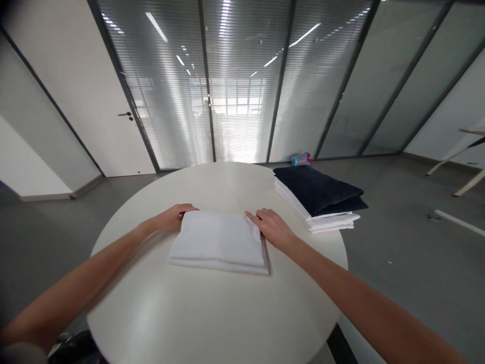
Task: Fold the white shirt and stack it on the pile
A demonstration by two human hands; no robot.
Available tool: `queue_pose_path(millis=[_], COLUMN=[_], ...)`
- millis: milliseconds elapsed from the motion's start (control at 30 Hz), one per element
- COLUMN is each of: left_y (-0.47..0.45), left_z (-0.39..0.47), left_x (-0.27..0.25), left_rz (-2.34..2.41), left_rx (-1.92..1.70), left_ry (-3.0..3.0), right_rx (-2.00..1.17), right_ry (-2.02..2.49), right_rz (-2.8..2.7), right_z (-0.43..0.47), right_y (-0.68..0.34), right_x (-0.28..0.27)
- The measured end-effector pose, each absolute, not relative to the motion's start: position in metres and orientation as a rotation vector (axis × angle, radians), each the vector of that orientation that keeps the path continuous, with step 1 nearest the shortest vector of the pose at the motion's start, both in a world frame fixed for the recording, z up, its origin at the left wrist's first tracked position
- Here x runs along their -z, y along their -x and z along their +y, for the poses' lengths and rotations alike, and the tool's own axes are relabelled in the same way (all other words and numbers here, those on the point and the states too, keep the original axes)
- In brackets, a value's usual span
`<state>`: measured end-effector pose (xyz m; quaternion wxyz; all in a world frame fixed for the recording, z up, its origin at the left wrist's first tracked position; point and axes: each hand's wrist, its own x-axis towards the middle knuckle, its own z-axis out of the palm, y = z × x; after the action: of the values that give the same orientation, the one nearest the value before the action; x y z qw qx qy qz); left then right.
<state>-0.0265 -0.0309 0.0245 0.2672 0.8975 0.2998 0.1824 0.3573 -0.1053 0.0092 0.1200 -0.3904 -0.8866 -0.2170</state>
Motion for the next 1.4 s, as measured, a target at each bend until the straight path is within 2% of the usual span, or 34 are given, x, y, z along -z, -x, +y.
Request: queue_pose_path(millis=[133,300,600,700,833,967,1100,1233,1400], left_y=[0.025,0.025,0.028,0.027,0.03,0.014,-0.032,-0.069,-0.072], left_z=[-0.036,-0.046,-0.041,-0.046,-0.061,-0.075,-0.086,-0.109,-0.13], left_x=[-0.031,-0.037,-0.024,-0.03,-0.051,-0.074,-0.071,-0.046,-0.025], left_rz=[0.705,0.808,0.795,0.793,0.928,1.119,1.211,1.223,1.226], left_rx=[-0.493,-0.397,-0.159,-0.141,-0.146,-0.425,-0.635,-0.442,-0.338], left_ry=[-2.583,-2.858,-3.328,-3.327,-3.233,-2.975,-2.75,-2.779,-2.815], right_rx=[0.728,0.757,0.821,0.71,0.382,0.073,-0.174,-0.195,0.027], right_ry=[1.102,1.206,1.263,1.297,1.303,1.385,1.465,1.471,1.498], right_rz=[-2.587,-2.564,-2.653,-2.68,-2.732,-2.52,-2.255,-2.342,-2.451], right_z=[-0.109,-0.109,-0.113,-0.115,-0.115,-0.111,-0.107,-0.111,-0.125], right_y=[-0.354,-0.355,-0.351,-0.353,-0.372,-0.365,-0.313,-0.274,-0.272], right_x=[-0.012,-0.013,-0.017,-0.019,-0.039,-0.07,-0.076,-0.047,-0.014])
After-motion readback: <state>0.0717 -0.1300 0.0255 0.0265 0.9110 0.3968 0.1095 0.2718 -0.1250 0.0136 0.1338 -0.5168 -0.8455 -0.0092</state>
